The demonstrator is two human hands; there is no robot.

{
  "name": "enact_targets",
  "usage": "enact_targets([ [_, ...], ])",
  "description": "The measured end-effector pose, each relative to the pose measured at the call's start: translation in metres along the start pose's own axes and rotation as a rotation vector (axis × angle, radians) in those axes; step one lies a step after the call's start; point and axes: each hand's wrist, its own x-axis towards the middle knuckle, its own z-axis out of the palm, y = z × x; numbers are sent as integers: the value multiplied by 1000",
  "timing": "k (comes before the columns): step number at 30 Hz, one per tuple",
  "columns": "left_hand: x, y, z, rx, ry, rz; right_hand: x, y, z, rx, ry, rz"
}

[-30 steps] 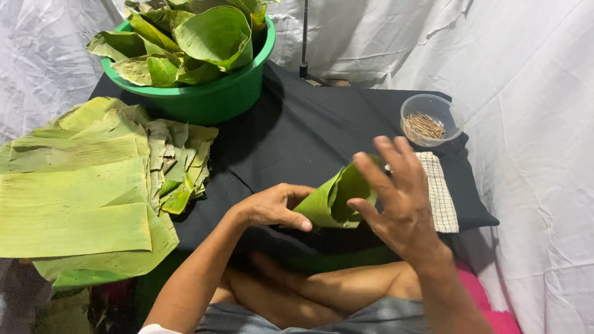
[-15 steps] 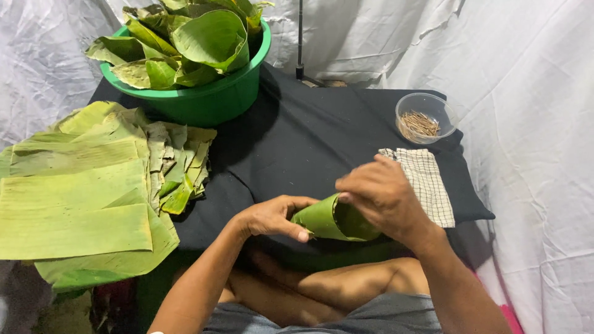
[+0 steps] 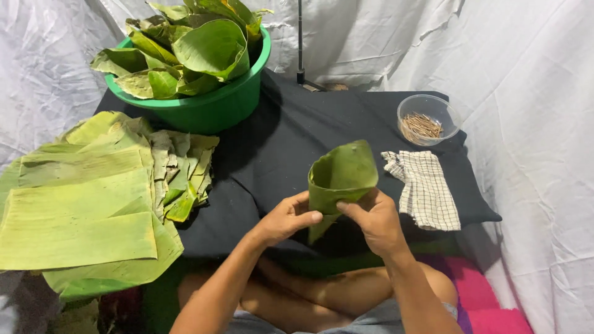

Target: Cleaning banana leaves with a cloth and folding them into cone shapes, then securing them with toothpicks.

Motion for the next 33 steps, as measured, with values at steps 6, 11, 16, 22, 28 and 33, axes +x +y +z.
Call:
enact_targets([
  [6, 1, 2, 13, 91, 257, 112, -3, -30, 22, 142, 70, 51],
  [11, 9, -10, 18, 8, 413, 128, -4, -32, 31, 139, 94, 60],
  [16, 2, -7, 25, 91, 591, 103, -7, -42, 41, 59, 148, 24],
  [22, -1, 0, 30, 54, 551, 126, -9, -50, 47, 103, 101, 14],
  [28, 1, -4, 29, -91, 481, 138, -6, -37, 45, 179, 109, 47],
  [33, 3, -5, 32, 6, 528, 130, -10, -43, 50, 210, 107, 95],
])
